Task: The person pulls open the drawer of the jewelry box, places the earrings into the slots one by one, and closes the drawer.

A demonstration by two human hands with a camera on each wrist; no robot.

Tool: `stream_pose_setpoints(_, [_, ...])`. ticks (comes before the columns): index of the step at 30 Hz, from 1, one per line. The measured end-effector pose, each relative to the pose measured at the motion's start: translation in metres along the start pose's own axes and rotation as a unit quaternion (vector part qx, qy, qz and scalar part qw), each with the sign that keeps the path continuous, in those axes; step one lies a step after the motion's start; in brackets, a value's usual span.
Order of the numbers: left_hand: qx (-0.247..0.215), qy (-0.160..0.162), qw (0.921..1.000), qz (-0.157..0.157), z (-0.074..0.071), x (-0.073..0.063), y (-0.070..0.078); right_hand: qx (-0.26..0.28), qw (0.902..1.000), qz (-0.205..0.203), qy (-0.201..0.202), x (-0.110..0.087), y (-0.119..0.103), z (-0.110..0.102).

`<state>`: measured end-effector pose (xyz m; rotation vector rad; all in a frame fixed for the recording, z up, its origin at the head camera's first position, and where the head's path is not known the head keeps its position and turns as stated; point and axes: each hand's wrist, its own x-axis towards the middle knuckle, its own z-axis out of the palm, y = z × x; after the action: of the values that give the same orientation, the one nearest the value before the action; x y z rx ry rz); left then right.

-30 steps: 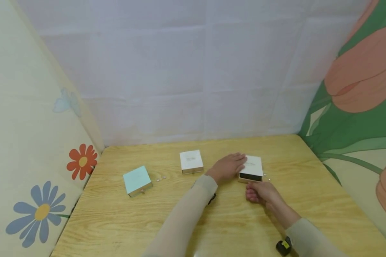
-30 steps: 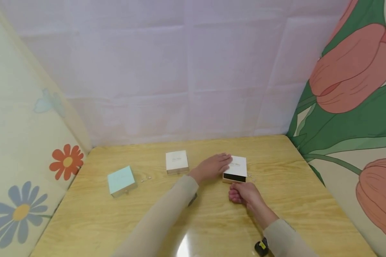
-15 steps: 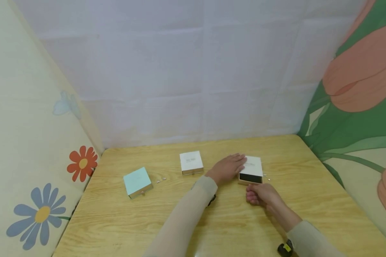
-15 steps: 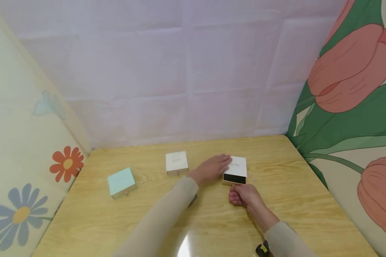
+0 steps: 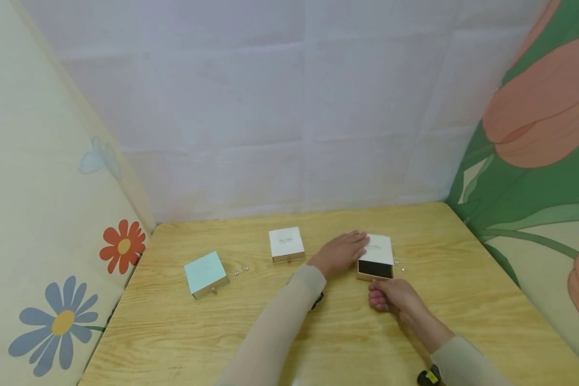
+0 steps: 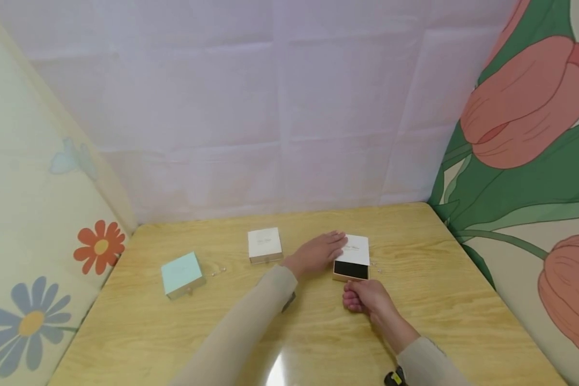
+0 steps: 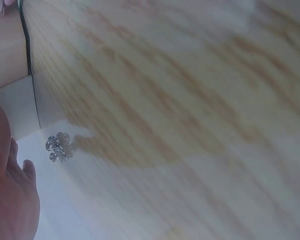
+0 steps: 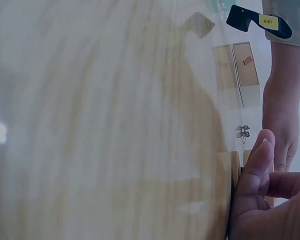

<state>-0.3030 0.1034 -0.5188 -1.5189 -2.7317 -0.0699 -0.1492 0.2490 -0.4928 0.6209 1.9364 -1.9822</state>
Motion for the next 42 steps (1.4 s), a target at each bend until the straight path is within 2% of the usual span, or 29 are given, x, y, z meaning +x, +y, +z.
stream_pose_setpoints(10, [-0.013, 0.004, 0.9999, -0.001, 0.007, 0.002, 0.0, 0.014, 0.9998, -0.001, -0.015, -0.005, 0.005, -0.001])
stream_pose_setpoints(19, [-0.004, 0.008, 1.0, 0.001, 0.002, 0.001, 0.0, 0.01, 0.9996, -0.007, -0.024, -0.006, 0.006, 0.0])
stream_pose_setpoints(34, [-0.007, -0.003, 1.0, -0.006, -0.003, -0.001, 0.0, -0.008, 0.9999, 0.01, 0.003, -0.01, 0.005, 0.005])
stream_pose_setpoints(42, [-0.016, 0.002, 0.9998, -0.006, -0.003, -0.001, 0.003, -0.009, 1.0, 0.0, 0.001, -0.012, 0.009, 0.003])
